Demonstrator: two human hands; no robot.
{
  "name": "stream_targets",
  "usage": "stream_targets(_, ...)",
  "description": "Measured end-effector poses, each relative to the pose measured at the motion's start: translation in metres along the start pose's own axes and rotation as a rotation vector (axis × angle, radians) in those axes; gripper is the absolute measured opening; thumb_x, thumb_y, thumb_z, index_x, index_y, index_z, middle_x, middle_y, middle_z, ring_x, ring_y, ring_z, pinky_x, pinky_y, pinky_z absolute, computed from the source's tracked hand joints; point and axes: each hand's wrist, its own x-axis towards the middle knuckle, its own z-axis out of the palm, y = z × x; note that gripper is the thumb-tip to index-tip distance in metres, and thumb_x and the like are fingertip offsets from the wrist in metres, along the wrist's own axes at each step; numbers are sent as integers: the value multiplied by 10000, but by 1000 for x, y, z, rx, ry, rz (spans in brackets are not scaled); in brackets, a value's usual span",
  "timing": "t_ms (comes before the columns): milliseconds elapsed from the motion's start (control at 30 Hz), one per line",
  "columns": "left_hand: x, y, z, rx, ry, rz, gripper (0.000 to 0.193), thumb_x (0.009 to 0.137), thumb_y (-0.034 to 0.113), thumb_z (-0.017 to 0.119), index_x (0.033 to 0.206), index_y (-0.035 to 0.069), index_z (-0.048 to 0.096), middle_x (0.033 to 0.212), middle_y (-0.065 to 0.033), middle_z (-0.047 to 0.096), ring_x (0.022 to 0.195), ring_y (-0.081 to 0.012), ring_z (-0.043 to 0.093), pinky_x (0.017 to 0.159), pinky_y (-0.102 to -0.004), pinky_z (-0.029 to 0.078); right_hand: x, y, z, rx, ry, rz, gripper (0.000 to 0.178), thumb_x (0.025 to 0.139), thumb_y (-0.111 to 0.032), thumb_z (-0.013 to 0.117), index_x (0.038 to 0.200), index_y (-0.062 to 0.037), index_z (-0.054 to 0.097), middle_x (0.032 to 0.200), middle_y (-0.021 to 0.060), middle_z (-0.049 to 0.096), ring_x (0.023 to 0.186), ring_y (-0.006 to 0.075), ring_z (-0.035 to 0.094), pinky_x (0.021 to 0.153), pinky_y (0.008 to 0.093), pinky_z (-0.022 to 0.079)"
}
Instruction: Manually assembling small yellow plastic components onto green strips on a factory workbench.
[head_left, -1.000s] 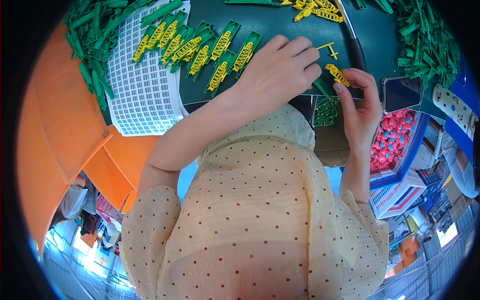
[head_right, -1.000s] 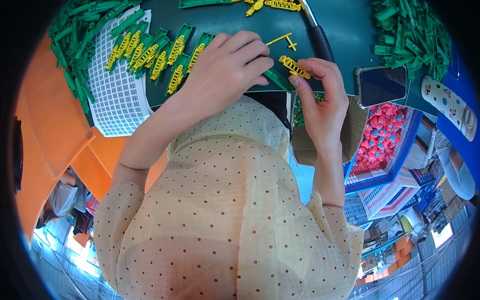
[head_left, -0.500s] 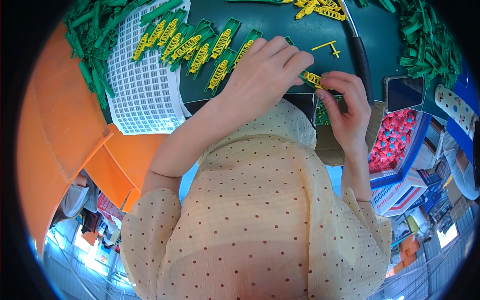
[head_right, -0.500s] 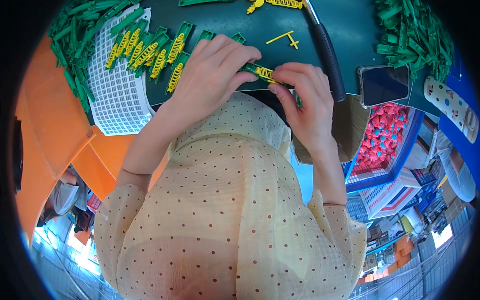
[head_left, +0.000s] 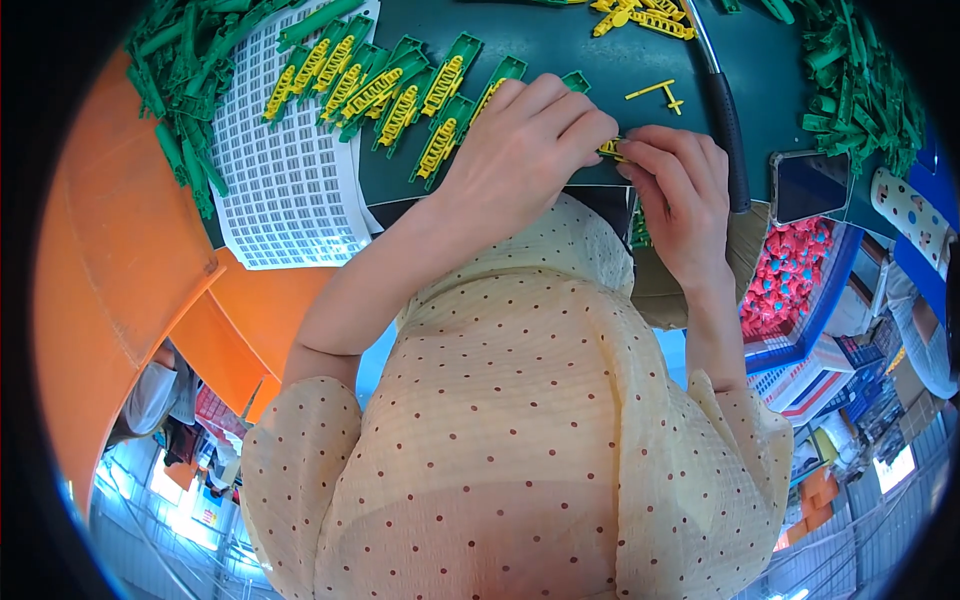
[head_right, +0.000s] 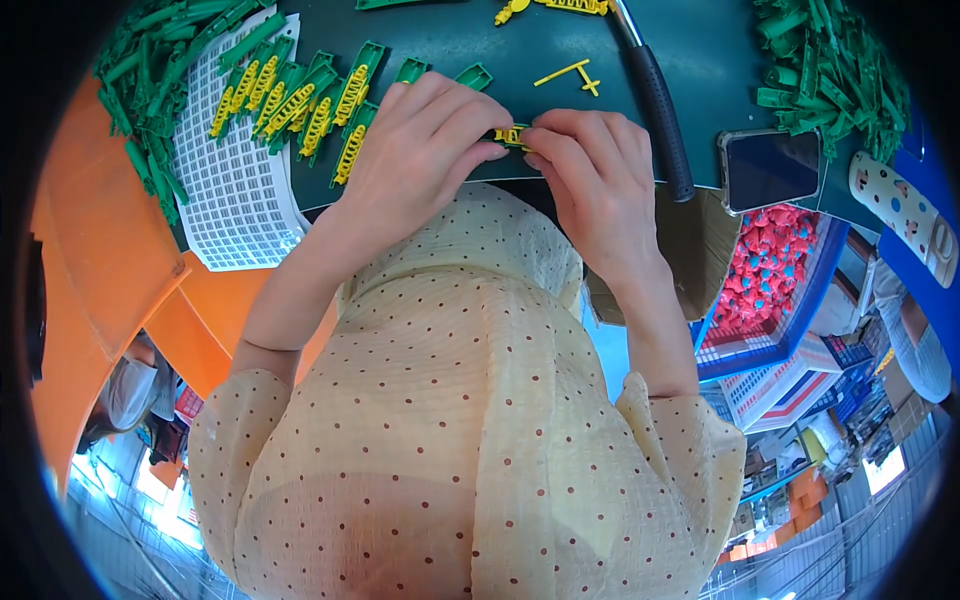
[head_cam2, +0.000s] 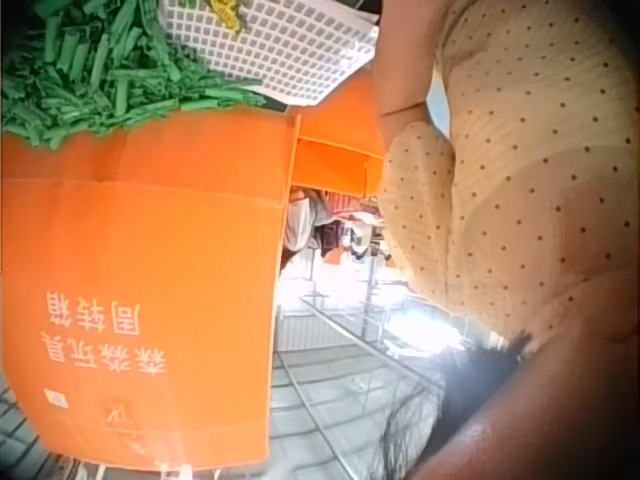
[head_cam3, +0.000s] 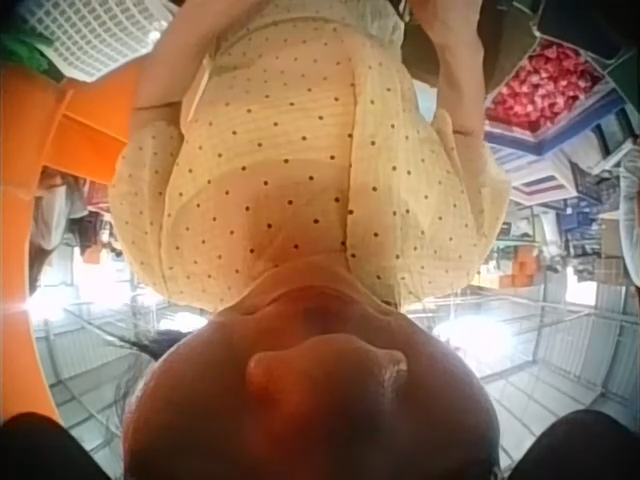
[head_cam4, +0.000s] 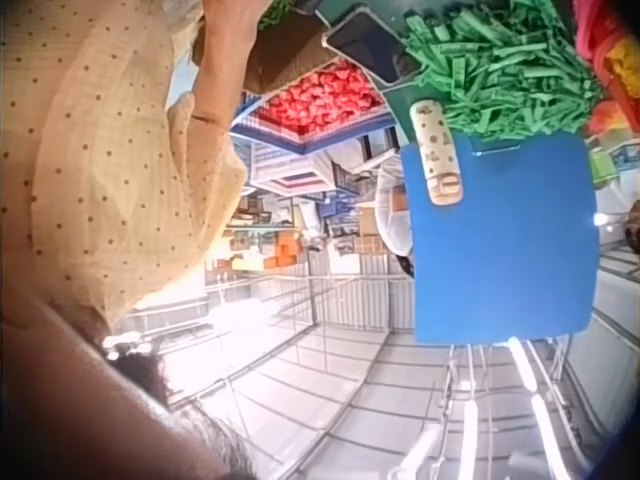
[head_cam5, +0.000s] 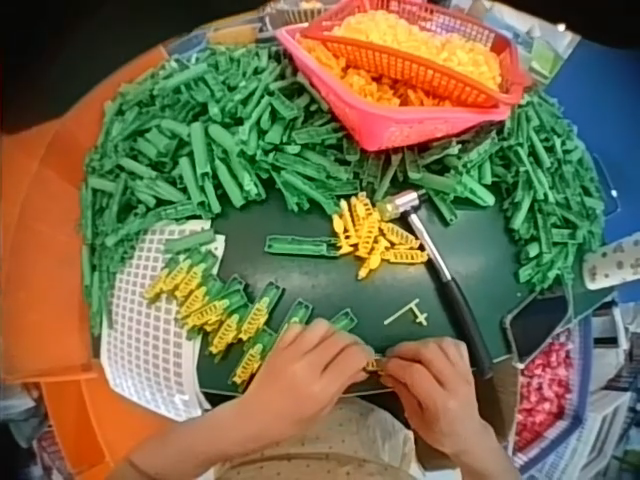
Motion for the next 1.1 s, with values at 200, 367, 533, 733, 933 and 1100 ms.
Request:
stream_targets(200,-1,-2,2,-11,13,13,219,794,118,755,975,100,635,948,-1,641,906,-215,578,744,-352,405,-1,1,-1,-15,2,-20,263,751,-11,773,990,-87,695,1022,31,677,922,231,617,810,345,444)
stream_targets(367,-1,-2,1,-39,31,9,216,780,110,761,957,100,636,962,9,648,897,-209,576,735,-346,405,0,0,-2,-21,-11,-19,268,747,-7,777,990,-84,695,1023,32,678,925,229,619,812,345,445)
stream_targets(533,-5,-6,5,24,39,85,171,766,104,703,929,110,652,930,14,633,886,-194,568,736,-337,408,2,1,-4,25,-54,31,286,748,-1,782,1007,-89,698,1024,40,671,929,239,619,811,353,453)
stream_targets(733,-6,-7,8,45,85,109,184,760,99,692,944,113,685,929,16,653,870,-181,574,718,-329,410,4,-2,-6,31,-44,112,303,741,0,791,1015,-80,692,1025,55,643,942,251,610,794,366,466)
stream_targets(933,-4,0,7,116,51,121,173,738,102,683,911,100,695,907,6,623,866,-171,567,722,-321,411,10,-1,-7,-14,-153,118,297,720,-2,791,984,-71,673,1009,53,642,931,260,598,805,362,460)
stream_targets(1100,-2,6,4,172,21,96,144,709,120,638,850,96,660,850,-5,539,867,-177,540,755,-316,413,11,1,-4,24,-136,47,294,710,5,781,972,-69,670,1013,44,654,943,257,595,811,364,454)
